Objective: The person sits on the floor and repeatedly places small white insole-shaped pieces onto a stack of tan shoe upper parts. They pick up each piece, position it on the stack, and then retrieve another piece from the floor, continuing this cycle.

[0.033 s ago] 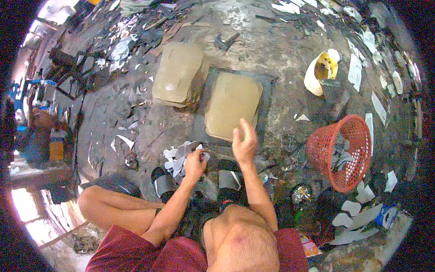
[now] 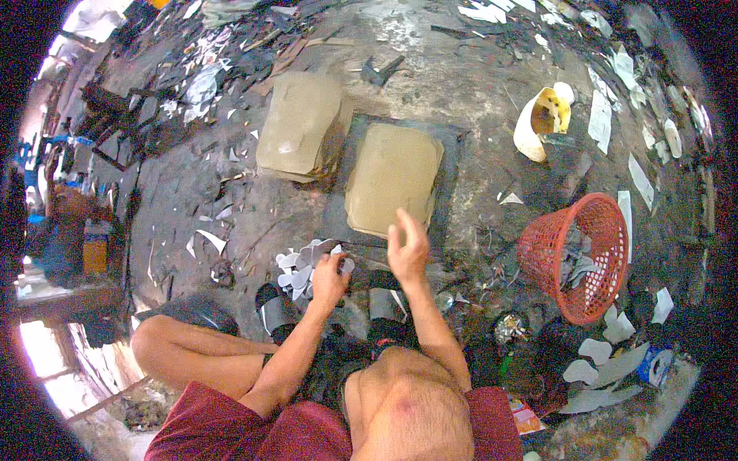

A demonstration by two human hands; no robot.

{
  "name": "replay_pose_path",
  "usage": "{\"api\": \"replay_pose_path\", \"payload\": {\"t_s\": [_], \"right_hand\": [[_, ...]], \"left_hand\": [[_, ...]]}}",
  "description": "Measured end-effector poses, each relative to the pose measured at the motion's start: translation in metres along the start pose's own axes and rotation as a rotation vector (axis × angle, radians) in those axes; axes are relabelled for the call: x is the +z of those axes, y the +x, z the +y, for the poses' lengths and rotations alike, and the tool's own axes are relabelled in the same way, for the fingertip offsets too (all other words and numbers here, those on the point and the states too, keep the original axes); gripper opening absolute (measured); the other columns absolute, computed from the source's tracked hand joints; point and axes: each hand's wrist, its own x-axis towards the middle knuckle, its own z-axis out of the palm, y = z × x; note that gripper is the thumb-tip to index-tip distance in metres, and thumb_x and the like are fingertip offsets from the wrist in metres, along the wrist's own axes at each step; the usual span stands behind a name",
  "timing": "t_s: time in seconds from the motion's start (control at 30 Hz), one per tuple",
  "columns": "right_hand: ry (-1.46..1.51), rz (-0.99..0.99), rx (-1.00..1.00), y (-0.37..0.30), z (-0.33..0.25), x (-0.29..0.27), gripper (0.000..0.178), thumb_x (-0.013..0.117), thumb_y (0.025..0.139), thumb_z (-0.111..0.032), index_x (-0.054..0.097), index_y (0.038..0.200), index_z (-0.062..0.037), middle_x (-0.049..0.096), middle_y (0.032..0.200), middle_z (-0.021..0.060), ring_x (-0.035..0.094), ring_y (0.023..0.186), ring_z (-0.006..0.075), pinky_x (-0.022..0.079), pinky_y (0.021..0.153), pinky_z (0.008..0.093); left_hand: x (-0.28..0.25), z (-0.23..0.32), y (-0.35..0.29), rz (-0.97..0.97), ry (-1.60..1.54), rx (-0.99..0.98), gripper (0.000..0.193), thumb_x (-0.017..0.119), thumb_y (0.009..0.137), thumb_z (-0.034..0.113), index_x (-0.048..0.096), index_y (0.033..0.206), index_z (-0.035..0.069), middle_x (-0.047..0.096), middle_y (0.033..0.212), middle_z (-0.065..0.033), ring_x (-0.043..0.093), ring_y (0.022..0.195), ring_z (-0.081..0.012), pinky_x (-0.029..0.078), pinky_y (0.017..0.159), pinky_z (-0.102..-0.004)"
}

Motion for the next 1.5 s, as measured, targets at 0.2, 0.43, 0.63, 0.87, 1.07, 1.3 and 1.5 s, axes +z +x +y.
{"api": "replay_pose_path", "payload": {"t_s": [0.2, 0.43, 0.63, 0.87, 1.07, 1.3, 1.5], "right_hand": [[0.224, -0.273, 0.102, -0.056, 0.000, 0.039, 0.029, 0.069, 0.091, -0.016, 0.069, 0.117, -0.0026, 0.073, 0.104, 0.0142, 0.072, 0.090, 0.0268, 0.057, 0.079, 0.0354], [0.327, -0.483, 0.346, -0.026, 0.024, 0.055, 0.024, 0.062, 0.099, -0.022, 0.072, 0.095, -0.0003, 0.068, 0.074, 0.0015, 0.060, 0.062, 0.0079, 0.049, 0.055, 0.0262], [0.319, -0.658, 0.461, -0.018, -0.006, 0.035, 0.033, 0.066, 0.099, -0.031, 0.072, 0.108, 0.0001, 0.071, 0.086, 0.0057, 0.063, 0.065, 0.0097, 0.050, 0.050, 0.0255], [0.648, -0.528, 0.561, -0.006, -0.008, 0.014, 0.027, 0.065, 0.097, -0.027, 0.070, 0.111, -0.0040, 0.073, 0.089, 0.0080, 0.065, 0.065, 0.0134, 0.051, 0.054, 0.0278], [0.230, -0.571, 0.528, -0.025, -0.007, 0.016, 0.026, 0.065, 0.095, -0.027, 0.071, 0.105, -0.0035, 0.074, 0.084, 0.0093, 0.068, 0.067, 0.0179, 0.055, 0.060, 0.0335], [-0.348, -0.210, -0.337, 0.025, 0.015, -0.034, 0.030, 0.077, 0.084, -0.027, 0.076, 0.111, -0.0118, 0.070, 0.122, 0.0047, 0.065, 0.111, 0.0280, 0.054, 0.089, 0.0396], [-0.595, -0.120, -0.904, 0.053, 0.042, -0.033, 0.023, 0.065, 0.094, -0.030, 0.067, 0.107, -0.0111, 0.071, 0.113, 0.0081, 0.067, 0.105, 0.0313, 0.056, 0.074, 0.0446]], "left_hand": [[-0.015, 0.003, 0.005, 0.026, -0.077, 0.197, 0.023, 0.077, 0.073, 0.005, 0.069, 0.094, 0.004, 0.062, 0.095, -0.0120, 0.064, 0.092, -0.0339, 0.052, 0.079, -0.0441], [-0.059, 0.027, 0.026, -0.058, -0.415, 0.464, 0.019, 0.079, 0.072, 0.002, 0.071, 0.089, 0.005, 0.070, 0.098, -0.0080, 0.066, 0.082, -0.0256, 0.054, 0.073, -0.0351], [-0.095, 0.048, 0.028, 0.252, -0.346, 0.406, 0.024, 0.082, 0.065, -0.002, 0.072, 0.084, 0.008, 0.062, 0.094, -0.0067, 0.063, 0.089, -0.0225, 0.051, 0.077, -0.0341], [-0.072, 0.047, 0.023, -0.048, -0.525, 0.368, 0.017, 0.079, 0.076, -0.001, 0.071, 0.090, 0.006, 0.065, 0.096, -0.0053, 0.064, 0.087, -0.0174, 0.052, 0.076, -0.0300], [-0.086, 0.023, 0.028, -0.234, -0.953, -0.115, 0.013, 0.074, 0.089, 0.005, 0.067, 0.100, 0.004, 0.072, 0.092, -0.0067, 0.068, 0.084, -0.0118, 0.056, 0.072, -0.0259], [-0.075, 0.030, 0.041, -0.008, -1.081, -0.085, 0.014, 0.071, 0.088, -0.006, 0.060, 0.092, 0.002, 0.071, 0.090, -0.0072, 0.070, 0.080, -0.0149, 0.059, 0.074, -0.0297], [-0.043, 0.053, 0.053, -0.153, -1.172, -0.097, 0.023, 0.074, 0.084, -0.005, 0.065, 0.104, 0.001, 0.073, 0.091, -0.0120, 0.071, 0.076, -0.0178, 0.059, 0.072, -0.0298]]}}
